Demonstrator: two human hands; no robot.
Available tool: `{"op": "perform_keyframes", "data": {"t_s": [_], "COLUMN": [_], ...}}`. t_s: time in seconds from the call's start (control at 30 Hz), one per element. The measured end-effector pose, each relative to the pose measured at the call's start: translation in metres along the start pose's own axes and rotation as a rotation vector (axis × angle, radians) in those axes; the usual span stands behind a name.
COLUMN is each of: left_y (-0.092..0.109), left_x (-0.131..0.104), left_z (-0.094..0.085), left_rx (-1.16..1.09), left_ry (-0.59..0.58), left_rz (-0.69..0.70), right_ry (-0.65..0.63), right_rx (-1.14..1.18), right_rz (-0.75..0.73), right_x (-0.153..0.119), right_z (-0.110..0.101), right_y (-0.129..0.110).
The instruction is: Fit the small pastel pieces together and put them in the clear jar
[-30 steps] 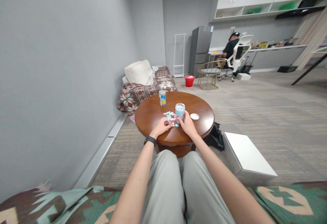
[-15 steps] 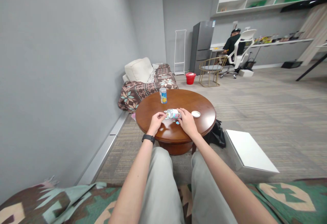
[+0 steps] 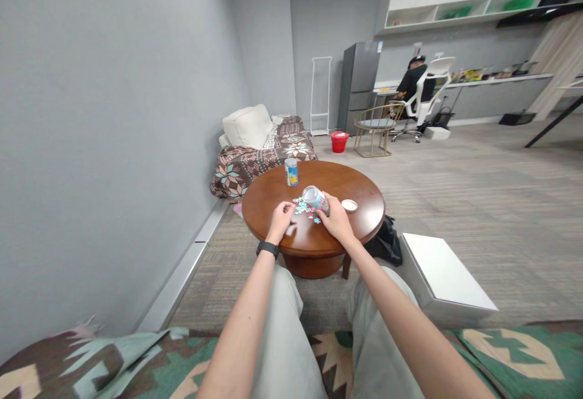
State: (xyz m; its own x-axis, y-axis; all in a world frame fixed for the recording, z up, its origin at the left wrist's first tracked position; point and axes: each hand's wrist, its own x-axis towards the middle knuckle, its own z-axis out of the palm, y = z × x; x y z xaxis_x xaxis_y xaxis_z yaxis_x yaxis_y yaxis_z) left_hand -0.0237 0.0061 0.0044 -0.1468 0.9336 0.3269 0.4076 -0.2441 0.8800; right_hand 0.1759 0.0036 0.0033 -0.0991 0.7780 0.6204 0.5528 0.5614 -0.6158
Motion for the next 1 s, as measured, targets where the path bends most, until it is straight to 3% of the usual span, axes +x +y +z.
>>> {"op": "perform_keyframes", "data": {"t_s": [0.1, 0.17, 0.33, 0.5, 0.53, 0.57, 0.67, 0.73, 1.0], "left_y": [-0.002, -0.003, -0.002, 0.0, 0.001, 0.001, 0.003, 0.003, 0.0], "left_x": [0.001, 0.0, -0.002, 0.0, 0.0, 0.0, 0.0, 0.0, 0.0], "left_z": [0.006, 0.01, 0.01, 0.007, 0.007, 0.007, 0.008, 0.008, 0.008], "left_rx": [0.307, 0.475, 0.522, 0.458, 0.452, 0.445, 0.439, 0.441, 0.433], "left_ry": [-0.037, -0.092, -0.125, -0.074, -0.065, -0.059, -0.054, -0.055, -0.093], "left_rz": [0.056, 0.112, 0.133, 0.073, 0.059, 0.052, 0.053, 0.064, 0.128], "right_ry": [0.062, 0.075, 0.055, 0.34, 0.339, 0.282, -0.066, -0.22, -0.313], "right_rx": [0.103, 0.111, 0.07, -0.147, -0.176, -0.188, -0.2, -0.234, -0.241], "right_rz": [0.241, 0.314, 0.289, 0.228, 0.171, 0.097, -0.121, -0.176, -0.192], "right_x": [0.002, 0.003, 0.004, 0.002, 0.0, -0.002, -0.007, -0.008, -0.005], "right_z": [-0.001, -0.003, -0.003, -0.005, -0.005, -0.006, -0.004, -0.001, 0.011], "right_y": [0.003, 0.004, 0.005, -0.004, -0.008, -0.011, -0.018, -0.018, -0.005]}}
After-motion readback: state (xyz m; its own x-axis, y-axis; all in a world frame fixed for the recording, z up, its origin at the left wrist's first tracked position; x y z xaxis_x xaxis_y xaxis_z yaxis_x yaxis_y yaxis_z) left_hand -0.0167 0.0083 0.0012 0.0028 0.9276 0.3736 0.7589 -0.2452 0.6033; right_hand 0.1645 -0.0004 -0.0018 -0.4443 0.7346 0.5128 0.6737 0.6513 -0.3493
